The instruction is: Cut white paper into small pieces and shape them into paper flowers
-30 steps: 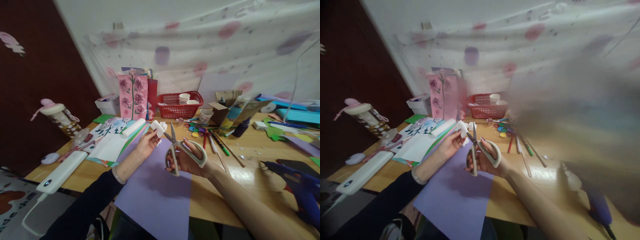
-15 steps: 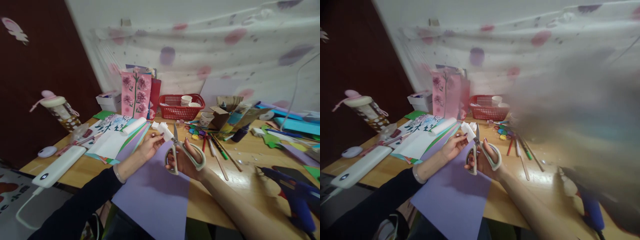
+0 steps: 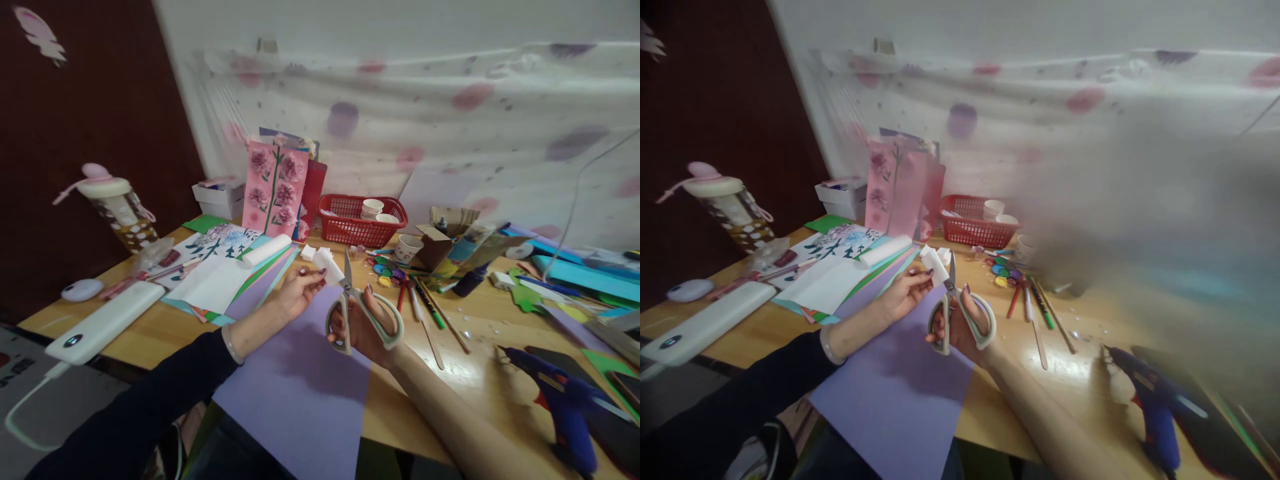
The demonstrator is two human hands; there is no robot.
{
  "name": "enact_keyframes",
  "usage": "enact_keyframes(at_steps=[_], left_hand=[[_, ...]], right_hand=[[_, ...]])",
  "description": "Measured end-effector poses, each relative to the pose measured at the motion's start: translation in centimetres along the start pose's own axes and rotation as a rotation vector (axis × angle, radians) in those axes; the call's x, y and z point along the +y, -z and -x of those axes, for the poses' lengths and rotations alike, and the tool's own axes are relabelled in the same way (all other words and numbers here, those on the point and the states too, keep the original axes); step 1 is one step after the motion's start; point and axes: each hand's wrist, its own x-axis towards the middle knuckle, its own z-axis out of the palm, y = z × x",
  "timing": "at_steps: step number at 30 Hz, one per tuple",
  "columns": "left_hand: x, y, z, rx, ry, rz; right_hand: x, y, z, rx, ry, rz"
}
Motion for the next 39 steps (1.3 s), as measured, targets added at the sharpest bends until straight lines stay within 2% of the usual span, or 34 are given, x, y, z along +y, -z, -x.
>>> enact_keyframes(at_steps=[3,8,13,17,20,29,34,39], left_hand=[[0.1,0.2,-0.2,-0.001,-0.002,0.006],[0.4,0.2,-0.5,0.001,-0.017,0.005],[0.5,0.6,-0.9,-0.008,-0.019,-0.024],[0.5,0.9,-1.1,-0.022,-0.023,-0.032],[0.4,0.9,-1.1,-0.039,-0.033,-0.039],[0.2,0.8,-0.3,-0.116,-0.025,-0.074],[0.3,0.1,0.2,-0.163,-0.035,-0.086],[0.2,0.3,0.0,-0.124,-0.029,-0.091]], right_hand=[[0.3,0.2,-0.2,0.011,0.018,-0.005],[0.6,0.0,-0.3,0.116,0.014,0.036],[0.6,-0.1,-0.4,0.266,-0.065,0.139],[0.5,0.1,-0.3,0.313,-0.082,0.171],[0.4,0.1,0.1,0.266,-0.041,0.118],[-0.1,0.1,0.3,-0.011,0.025,0.033],[-0.4,-0.2,0.5,-0.036,0.019,0.013],[0.0,-0.1,0.2,0.042,0.026,0.023]])
